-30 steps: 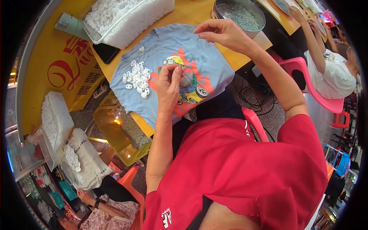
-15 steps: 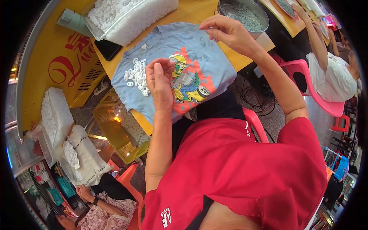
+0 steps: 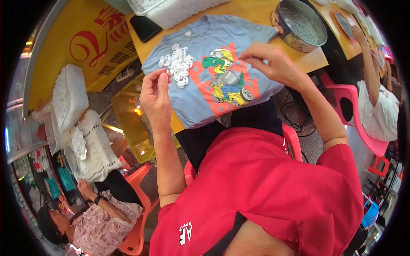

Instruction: Manually attaching small white plastic fasteners or clips to a t-shirt graphic.

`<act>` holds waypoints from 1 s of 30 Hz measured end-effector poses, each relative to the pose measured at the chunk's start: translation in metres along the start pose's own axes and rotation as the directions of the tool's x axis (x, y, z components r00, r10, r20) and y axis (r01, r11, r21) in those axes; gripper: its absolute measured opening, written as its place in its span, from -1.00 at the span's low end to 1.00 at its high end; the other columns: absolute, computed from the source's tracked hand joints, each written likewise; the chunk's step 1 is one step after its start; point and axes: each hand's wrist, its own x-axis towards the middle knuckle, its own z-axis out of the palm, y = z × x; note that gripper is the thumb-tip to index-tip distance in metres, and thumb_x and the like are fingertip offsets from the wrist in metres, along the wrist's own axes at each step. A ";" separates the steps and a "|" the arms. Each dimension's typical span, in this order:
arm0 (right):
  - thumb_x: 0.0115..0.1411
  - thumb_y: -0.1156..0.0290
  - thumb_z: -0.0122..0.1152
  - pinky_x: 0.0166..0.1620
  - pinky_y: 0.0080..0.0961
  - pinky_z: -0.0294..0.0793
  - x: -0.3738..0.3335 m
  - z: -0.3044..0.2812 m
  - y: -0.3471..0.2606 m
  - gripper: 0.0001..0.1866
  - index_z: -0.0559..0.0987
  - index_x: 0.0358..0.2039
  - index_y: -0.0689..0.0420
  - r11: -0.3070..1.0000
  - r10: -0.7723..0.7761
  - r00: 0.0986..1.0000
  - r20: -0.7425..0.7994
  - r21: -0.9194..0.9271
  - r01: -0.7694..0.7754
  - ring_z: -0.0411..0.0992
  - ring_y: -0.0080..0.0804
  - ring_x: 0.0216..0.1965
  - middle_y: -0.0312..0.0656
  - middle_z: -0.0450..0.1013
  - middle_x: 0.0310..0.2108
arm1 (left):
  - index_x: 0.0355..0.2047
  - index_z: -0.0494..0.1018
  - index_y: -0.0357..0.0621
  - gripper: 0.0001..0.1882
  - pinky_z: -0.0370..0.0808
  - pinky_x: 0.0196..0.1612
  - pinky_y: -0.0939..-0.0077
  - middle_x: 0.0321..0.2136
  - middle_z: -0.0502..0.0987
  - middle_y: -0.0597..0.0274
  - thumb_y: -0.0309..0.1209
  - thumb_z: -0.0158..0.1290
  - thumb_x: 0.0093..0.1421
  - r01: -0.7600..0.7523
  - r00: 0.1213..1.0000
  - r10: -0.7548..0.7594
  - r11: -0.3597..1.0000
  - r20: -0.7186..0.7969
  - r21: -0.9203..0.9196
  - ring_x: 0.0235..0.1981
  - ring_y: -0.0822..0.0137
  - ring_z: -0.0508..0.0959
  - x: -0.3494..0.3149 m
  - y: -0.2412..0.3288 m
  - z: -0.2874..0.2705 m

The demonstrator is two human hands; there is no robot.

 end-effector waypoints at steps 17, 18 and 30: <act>0.15 0.47 0.16 -0.22 -0.33 0.47 0.023 0.081 -0.030 -0.86 0.59 -0.28 0.19 0.987 -0.095 0.986 0.136 0.138 0.076 0.52 -0.16 -0.29 -0.11 0.53 -0.38 | -0.30 0.49 -0.19 -0.84 0.39 -0.23 0.37 -0.40 0.50 0.22 -0.46 0.19 0.10 -0.266 0.964 0.175 0.682 0.200 0.682 -0.38 0.21 0.50 -0.018 -0.034 -0.008; 0.17 0.45 0.17 -0.22 -0.39 0.47 0.023 0.085 -0.030 -0.85 0.59 -0.26 0.19 0.977 -0.015 0.995 0.096 0.213 -0.006 0.52 -0.26 -0.30 -0.14 0.54 -0.38 | -0.27 0.49 -0.21 -0.84 0.41 -0.26 0.45 -0.38 0.53 0.25 -0.46 0.18 0.13 -0.094 0.995 0.067 0.884 0.076 0.458 -0.39 0.30 0.51 -0.019 -0.034 -0.006; 0.19 0.39 0.27 -0.30 -0.64 0.43 0.035 0.116 -0.056 -0.81 0.59 -0.29 0.26 0.655 0.333 0.943 -0.006 0.720 -0.227 0.42 -0.66 -0.38 -0.31 0.51 -0.43 | -0.17 0.51 -0.29 -0.82 0.49 -0.13 0.58 -0.25 0.58 0.17 -0.52 0.12 0.22 0.244 0.931 -0.363 0.716 -0.050 -0.654 -0.24 0.41 0.56 -0.022 -0.012 0.044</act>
